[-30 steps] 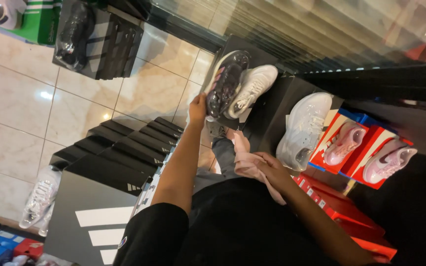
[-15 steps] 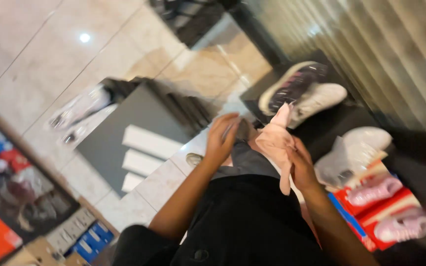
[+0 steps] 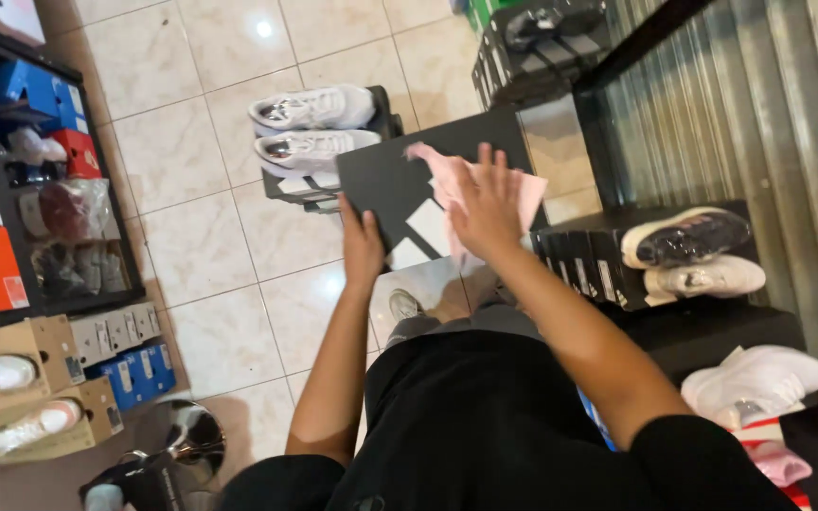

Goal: Wiping down shoe boxes with a cloth, opening them to inspect the shoes, and organizing the stacks.

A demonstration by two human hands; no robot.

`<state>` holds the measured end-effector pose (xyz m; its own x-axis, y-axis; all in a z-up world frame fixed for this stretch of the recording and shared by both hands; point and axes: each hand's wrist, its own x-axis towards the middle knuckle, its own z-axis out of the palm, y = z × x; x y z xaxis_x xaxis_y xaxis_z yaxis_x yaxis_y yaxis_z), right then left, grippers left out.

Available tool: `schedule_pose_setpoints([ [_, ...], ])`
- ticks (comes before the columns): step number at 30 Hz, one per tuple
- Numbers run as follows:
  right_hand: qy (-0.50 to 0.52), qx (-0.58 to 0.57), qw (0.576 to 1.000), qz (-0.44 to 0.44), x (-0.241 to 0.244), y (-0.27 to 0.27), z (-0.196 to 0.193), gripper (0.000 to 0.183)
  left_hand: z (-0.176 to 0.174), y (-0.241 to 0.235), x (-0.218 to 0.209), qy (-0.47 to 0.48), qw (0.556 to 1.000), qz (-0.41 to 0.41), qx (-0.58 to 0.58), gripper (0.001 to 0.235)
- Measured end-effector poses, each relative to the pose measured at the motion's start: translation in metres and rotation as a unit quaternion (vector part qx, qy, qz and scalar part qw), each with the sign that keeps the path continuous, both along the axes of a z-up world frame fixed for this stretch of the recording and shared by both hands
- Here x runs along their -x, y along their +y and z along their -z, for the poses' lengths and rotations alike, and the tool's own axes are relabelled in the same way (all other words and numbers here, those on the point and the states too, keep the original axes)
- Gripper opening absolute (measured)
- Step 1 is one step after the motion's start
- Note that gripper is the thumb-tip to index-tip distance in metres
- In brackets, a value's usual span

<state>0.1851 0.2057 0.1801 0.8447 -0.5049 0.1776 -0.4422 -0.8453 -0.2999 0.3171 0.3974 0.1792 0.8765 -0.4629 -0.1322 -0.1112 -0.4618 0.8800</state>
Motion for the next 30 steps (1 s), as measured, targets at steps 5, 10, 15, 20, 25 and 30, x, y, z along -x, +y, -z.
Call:
schedule_pose_setpoints([
  [5,0.002,0.022,0.983,-0.181,-0.074,0.079,0.039,0.061,0.004,0.006,-0.002,0.072,0.996,-0.02,0.045,0.054],
  [10,-0.183,-0.148,0.956,-0.172,-0.043,0.007,0.012,0.05,-0.026,0.006,-0.003,0.099,0.995,-0.016,0.027,0.055],
  [15,0.054,0.072,0.996,0.023,-0.094,-0.062,-0.085,0.05,-0.018,-0.003,-0.005,0.086,0.995,-0.037,-0.023,0.056],
  [20,0.163,-0.081,0.981,-0.066,-0.167,-0.078,0.039,0.034,-0.028,-0.009,0.003,0.054,0.984,-0.055,-0.162,0.057],
  [25,0.267,-0.204,0.919,-0.206,-0.239,-0.034,0.05,0.044,-0.04,-0.016,0.01,0.081,0.965,-0.05,-0.246,0.059],
  [30,0.273,-0.296,0.813,-0.419,-0.214,-0.088,-0.016,0.053,-0.035,-0.021,0.011,0.074,0.957,-0.052,-0.276,0.051],
])
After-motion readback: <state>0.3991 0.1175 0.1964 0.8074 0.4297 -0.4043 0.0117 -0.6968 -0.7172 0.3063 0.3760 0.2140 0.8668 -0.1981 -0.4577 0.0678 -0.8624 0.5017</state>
